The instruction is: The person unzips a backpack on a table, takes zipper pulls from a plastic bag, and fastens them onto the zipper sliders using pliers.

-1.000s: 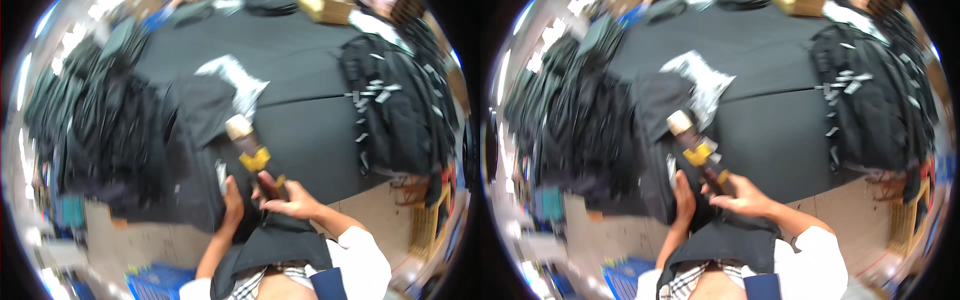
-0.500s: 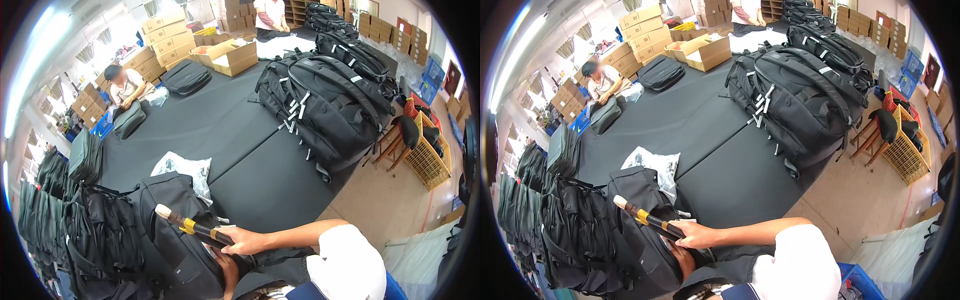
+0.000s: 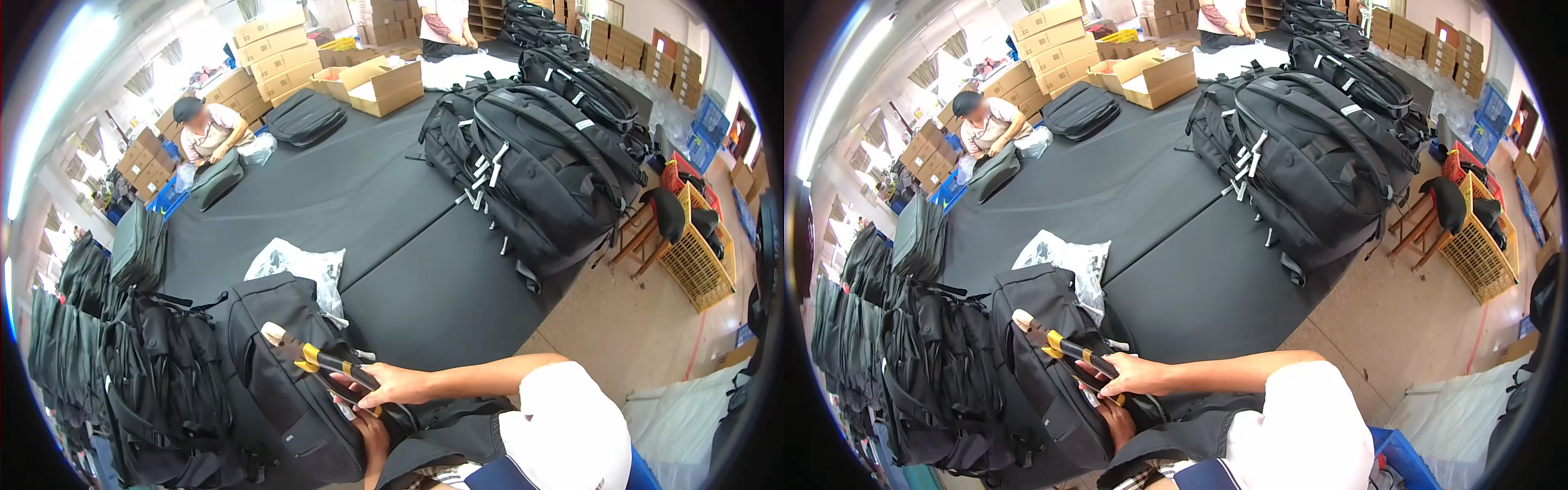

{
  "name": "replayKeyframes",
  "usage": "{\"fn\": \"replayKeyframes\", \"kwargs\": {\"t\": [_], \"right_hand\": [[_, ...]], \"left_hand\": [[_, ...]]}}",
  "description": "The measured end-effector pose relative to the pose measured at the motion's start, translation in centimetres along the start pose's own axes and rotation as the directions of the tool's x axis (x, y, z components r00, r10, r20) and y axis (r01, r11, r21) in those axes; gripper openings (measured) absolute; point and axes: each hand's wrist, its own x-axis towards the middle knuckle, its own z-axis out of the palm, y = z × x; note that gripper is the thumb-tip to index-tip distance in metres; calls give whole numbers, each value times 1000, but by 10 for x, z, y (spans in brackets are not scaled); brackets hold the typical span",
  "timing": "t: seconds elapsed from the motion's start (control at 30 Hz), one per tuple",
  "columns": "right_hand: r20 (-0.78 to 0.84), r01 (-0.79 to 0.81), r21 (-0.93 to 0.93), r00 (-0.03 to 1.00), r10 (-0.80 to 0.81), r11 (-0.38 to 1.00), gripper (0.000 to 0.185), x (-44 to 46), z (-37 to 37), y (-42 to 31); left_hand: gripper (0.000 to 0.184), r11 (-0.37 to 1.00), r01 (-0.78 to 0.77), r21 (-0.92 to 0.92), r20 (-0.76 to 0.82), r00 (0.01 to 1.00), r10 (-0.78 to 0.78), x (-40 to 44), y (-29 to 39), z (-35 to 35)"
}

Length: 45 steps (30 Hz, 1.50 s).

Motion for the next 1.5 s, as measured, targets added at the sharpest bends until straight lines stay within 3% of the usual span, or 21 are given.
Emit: {"fn": "replayKeyframes", "kwargs": {"t": [0.13, 0.27, 0.4, 0.47, 0.5, 0.57, 0.63, 0.67, 0.8, 0.9, 0.97, 1.03, 1.07, 1.1, 1.17, 1.23, 1.37, 1.43, 1.5], "right_hand": [[62, 1, 175, 998, -12, 985, 64, -5, 2, -8], [31, 10, 172, 999, -16, 985, 67, -6, 2, -13], [52, -17, 174, 999, 8, 985, 66, -7, 5, -11], [76, -5, 99, 997, -2, 995, 65, -6, 2, -6], [103, 9, 22, 995, -11, 1000, 64, -5, 1, -5], [89, -42, 10, 995, 41, 999, 63, -7, 5, -8], [118, -69, -18, 990, 71, 997, 63, -4, 3, -1], [112, -56, -135, 991, 71, 989, 63, -4, 2, -3], [112, -38, -195, 992, 61, 980, 64, -9, 3, -9], [97, -32, -84, 994, 40, 996, 65, -17, 4, -10], [48, 172, -43, 984, -170, 984, 61, -22, 3, -9], [33, 100, 20, 994, -100, 995, 64, -30, -1, -9], [28, 129, 0, 991, -129, 992, 63, -33, -4, -7], [23, 160, -19, 987, -159, 987, 62, -37, -6, -5], [10, 184, 30, 983, -184, 983, 56, -45, -6, -4], [7, 165, -45, 986, -165, 985, 48, -53, -8, -2], [-13, 97, -149, 995, -100, 984, 41, -63, -4, 7], [-64, 133, -78, 988, -138, 988, 36, -63, -2, 21], [-66, 50, -110, 996, -58, 993, 34, -65, -4, 28]], "left_hand": [[48, 997, 68, -34, -136, 988, -72, -1, 3, 13], [48, 989, 129, -77, -273, 951, -145, -1, 9, 27], [47, 989, 84, -124, -112, 989, -98, 0, 10, 25], [48, 1000, -4, 9, -368, 930, 7, 2, -11, 1], [48, 1000, -5, 8, -367, 930, 8, 3, -14, -4], [48, 954, 4, -299, -330, 938, -107, -10, -18, -2], [48, 816, 22, -577, -259, 943, -208, -12, -21, -4], [48, 717, 34, -696, -211, 945, -250, -3, -24, -18], [49, 178, 85, -980, 21, 943, -331, 5, -36, -40], [50, -280, 113, -953, 198, 935, -295, 8, -46, -54], [51, -557, 127, -821, 297, 927, -227, 16, -52, -69], [52, -780, 136, -611, 370, 920, -130, 15, -55, -77], [63, -722, 150, -675, 343, 930, -128, 14, -54, -71], [63, -721, 152, -677, 342, 931, -125, 14, -52, -67], [69, -583, 198, -788, 443, 840, -314, 15, -48, -62], [72, -579, 196, -792, 468, 803, -368, 18, -44, -58], [75, -678, 155, -718, 450, 848, -282, 23, -46, -49], [67, -882, 106, -459, 480, 865, -146, 28, -35, -24], [65, -882, 81, -464, 465, 870, -164, 26, -37, -36]]}}
